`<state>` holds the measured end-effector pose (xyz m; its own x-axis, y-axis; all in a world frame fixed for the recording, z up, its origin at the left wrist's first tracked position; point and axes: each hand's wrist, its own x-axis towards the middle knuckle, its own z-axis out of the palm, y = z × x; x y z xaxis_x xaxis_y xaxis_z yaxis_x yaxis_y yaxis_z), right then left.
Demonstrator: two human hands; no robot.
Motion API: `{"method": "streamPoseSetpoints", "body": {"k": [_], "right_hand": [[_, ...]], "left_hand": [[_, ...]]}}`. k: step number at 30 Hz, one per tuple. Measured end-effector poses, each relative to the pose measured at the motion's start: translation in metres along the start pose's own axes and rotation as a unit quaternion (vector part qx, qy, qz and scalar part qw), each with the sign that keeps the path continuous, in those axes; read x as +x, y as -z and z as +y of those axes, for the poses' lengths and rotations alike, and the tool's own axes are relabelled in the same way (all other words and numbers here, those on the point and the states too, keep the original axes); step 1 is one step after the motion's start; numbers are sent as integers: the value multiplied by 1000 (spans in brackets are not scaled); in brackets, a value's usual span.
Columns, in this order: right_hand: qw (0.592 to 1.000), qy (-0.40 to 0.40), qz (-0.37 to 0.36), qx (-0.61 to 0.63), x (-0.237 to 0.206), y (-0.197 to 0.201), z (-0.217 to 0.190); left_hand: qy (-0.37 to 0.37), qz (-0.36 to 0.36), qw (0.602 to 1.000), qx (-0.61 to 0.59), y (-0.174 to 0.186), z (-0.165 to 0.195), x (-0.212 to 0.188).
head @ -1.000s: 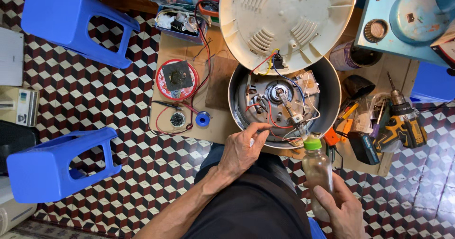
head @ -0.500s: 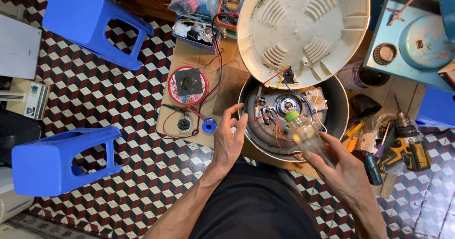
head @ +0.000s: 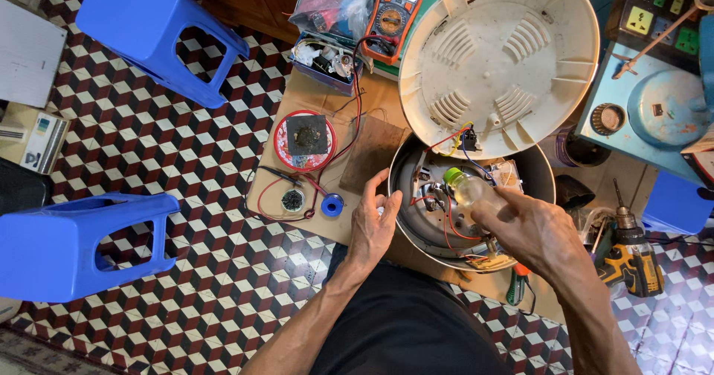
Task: The person repairs a disassembled rice cooker on a workbench, manipulating its internal wiring and motor assembly by hand, applying liquid from a small bottle onto components, and using a cordless drill on the cooker base. They wipe parts with a tissue and continue adjusting the internal components.
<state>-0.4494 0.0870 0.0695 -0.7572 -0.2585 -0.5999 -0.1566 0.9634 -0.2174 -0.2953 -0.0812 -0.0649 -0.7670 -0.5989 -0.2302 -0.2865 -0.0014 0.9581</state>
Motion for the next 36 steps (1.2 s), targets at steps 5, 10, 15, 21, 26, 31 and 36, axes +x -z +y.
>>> {"method": "streamPoseSetpoints", "body": {"k": [5,10,15,21,26,31,36], "right_hand": [[998,-46,-36,-33,5,8,-19],[999,-27,-24,-37,6,9,-24],[999,-27,-17,-24,5,11,-23],[998,-46,-30,-42,5,9,-25],[999,-23,-8,-23,3,10,-22],[1000,-15,-19,-17,2,4,-25],[1000,-6,0,2,-5,2,-27]], "left_hand": [[11,-14,1000,-10,2,1,2],[23,-22,1000,0,6,2,4],[55,-38,998,-4,8,5,8],[45,-42,998,-2,10,6,7],[36,-39,999,7,9,5,9],[51,-47,998,5,10,4,8],[38,-39,998,12,11,3,7]]}}
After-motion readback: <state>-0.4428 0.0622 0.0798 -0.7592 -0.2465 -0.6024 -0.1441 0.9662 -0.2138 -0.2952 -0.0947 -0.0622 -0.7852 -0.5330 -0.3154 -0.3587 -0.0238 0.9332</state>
